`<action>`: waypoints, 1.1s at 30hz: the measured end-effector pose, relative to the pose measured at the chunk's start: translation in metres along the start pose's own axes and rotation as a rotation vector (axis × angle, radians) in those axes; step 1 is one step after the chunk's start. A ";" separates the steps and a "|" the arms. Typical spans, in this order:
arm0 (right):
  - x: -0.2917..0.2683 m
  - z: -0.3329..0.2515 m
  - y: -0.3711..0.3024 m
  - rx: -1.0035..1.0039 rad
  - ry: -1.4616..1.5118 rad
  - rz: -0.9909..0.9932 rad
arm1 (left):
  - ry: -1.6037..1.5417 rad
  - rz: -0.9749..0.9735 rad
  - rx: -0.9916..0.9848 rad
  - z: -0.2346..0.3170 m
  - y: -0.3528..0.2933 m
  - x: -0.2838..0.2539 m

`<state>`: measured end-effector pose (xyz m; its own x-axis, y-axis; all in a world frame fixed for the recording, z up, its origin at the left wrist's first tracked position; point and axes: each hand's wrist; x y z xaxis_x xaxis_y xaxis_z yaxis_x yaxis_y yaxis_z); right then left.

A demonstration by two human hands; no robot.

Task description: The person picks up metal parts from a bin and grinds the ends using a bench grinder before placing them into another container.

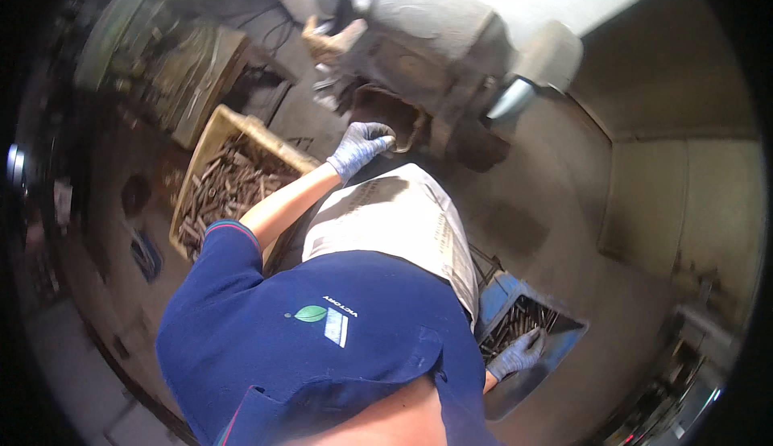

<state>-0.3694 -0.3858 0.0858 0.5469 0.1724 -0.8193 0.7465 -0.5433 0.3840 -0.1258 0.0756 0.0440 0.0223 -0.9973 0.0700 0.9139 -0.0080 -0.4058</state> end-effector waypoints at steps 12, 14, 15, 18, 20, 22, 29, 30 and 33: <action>0.133 -0.094 0.067 -0.234 0.569 -0.579 | 0.123 0.913 -0.018 -0.084 -0.127 -0.263; 0.143 -0.106 0.073 -0.268 0.613 -0.610 | 0.595 0.900 -0.156 -0.108 -0.142 -0.300; 0.144 -0.112 0.075 -0.280 0.629 -0.615 | 0.829 0.822 -0.219 -0.100 -0.144 -0.302; 0.148 -0.138 0.081 -0.381 0.583 -0.654 | 1.018 0.592 -0.421 -0.086 -0.137 -0.291; 0.154 -0.148 0.081 -0.356 0.592 -0.702 | 1.183 0.477 -0.490 -0.079 -0.125 -0.280; 0.160 -0.150 0.080 -0.360 0.604 -0.729 | 1.286 0.354 -0.500 -0.085 -0.112 -0.279; 0.156 -0.164 0.073 -0.380 0.617 -0.712 | 1.361 0.251 -0.554 -0.084 -0.108 -0.311; 0.153 -0.166 0.070 -0.358 0.594 -0.718 | 1.372 0.196 -0.577 -0.081 -0.112 -0.315; 0.148 -0.164 0.067 -0.314 0.656 -0.715 | 1.220 0.361 -0.490 -0.050 -0.133 -0.312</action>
<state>-0.1761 -0.2618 0.0605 -0.0364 0.8396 -0.5421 0.9939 0.0868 0.0676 -0.2745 0.3845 0.0304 -0.3753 -0.3769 -0.8468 0.6917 0.4942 -0.5265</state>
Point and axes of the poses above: each hand's wrist, its own y-axis towards the middle knuckle, its own x-axis out of the palm, z = x × y, and after that the axes turned 6 degrees about -x, right-handed
